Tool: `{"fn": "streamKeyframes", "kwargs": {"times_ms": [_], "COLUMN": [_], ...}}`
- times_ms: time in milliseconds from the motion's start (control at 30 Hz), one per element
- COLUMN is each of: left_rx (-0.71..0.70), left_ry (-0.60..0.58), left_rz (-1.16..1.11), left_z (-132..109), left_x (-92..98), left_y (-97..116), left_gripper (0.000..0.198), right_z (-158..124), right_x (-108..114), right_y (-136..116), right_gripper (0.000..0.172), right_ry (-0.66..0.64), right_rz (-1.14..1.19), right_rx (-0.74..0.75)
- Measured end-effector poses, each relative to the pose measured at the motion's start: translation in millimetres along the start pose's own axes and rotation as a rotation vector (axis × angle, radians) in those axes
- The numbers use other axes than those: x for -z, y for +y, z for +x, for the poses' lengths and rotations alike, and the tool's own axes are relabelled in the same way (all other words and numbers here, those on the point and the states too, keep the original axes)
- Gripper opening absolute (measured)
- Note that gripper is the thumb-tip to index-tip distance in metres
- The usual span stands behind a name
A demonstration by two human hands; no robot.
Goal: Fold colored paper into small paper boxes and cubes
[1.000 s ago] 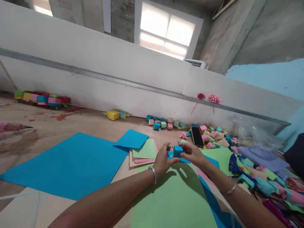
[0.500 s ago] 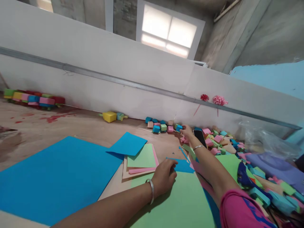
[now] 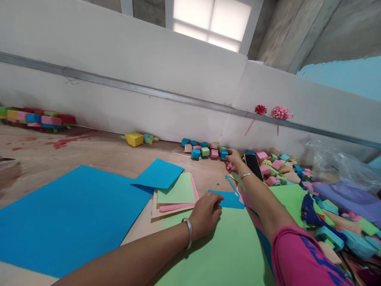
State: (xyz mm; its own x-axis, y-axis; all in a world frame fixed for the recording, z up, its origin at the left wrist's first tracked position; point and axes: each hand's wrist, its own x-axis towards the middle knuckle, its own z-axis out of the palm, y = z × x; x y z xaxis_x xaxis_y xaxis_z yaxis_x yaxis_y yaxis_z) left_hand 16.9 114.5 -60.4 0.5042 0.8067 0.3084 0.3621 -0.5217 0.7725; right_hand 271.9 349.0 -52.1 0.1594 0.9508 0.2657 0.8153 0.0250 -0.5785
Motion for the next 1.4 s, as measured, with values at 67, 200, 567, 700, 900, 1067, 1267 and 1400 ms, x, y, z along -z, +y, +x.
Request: {"fn": "streamKeyframes", "kwargs": {"times_ms": [67,200,567,700,900,1067,1267,1400], "left_rx": [-0.002,-0.013,-0.022,-0.03,-0.021,-0.013,-0.022,-0.024], "left_ry": [-0.002,-0.002,0.039,0.043,0.034,0.028,0.025,0.021], "left_rz": [0.001,0.001,0.033,0.023,0.024,0.027,0.022,0.03], "left_z": [0,-1,0,0,0,0,1,1], "left_x": [0.3,0.0,3.4,3.9,4.2,4.0,4.6,4.5], "left_y": [0,-1,5,6,5,6,6,4], "left_gripper": [0.035,0.035,0.027,0.027,0.026,0.026,0.026,0.025], "right_z": [2,3,-7,-11,-18,-20,-17,-15], "right_x": [-2,-2,20,21,23,32,43,40], "right_y": [0,0,-3,-13,-24,-30,-40,-43], "right_gripper": [0.033,0.033,0.034,0.034,0.032,0.033,0.031,0.031], "right_ry": [-0.009,-0.011,-0.025,-0.119,-0.25,-0.282,-0.293,-0.345], "right_rz": [0.007,0.024,0.029,0.037,-0.028,-0.166,-0.279,-0.323], "right_rx": [-0.018,-0.034,-0.027,0.039,0.066,0.107,0.298,0.337]}}
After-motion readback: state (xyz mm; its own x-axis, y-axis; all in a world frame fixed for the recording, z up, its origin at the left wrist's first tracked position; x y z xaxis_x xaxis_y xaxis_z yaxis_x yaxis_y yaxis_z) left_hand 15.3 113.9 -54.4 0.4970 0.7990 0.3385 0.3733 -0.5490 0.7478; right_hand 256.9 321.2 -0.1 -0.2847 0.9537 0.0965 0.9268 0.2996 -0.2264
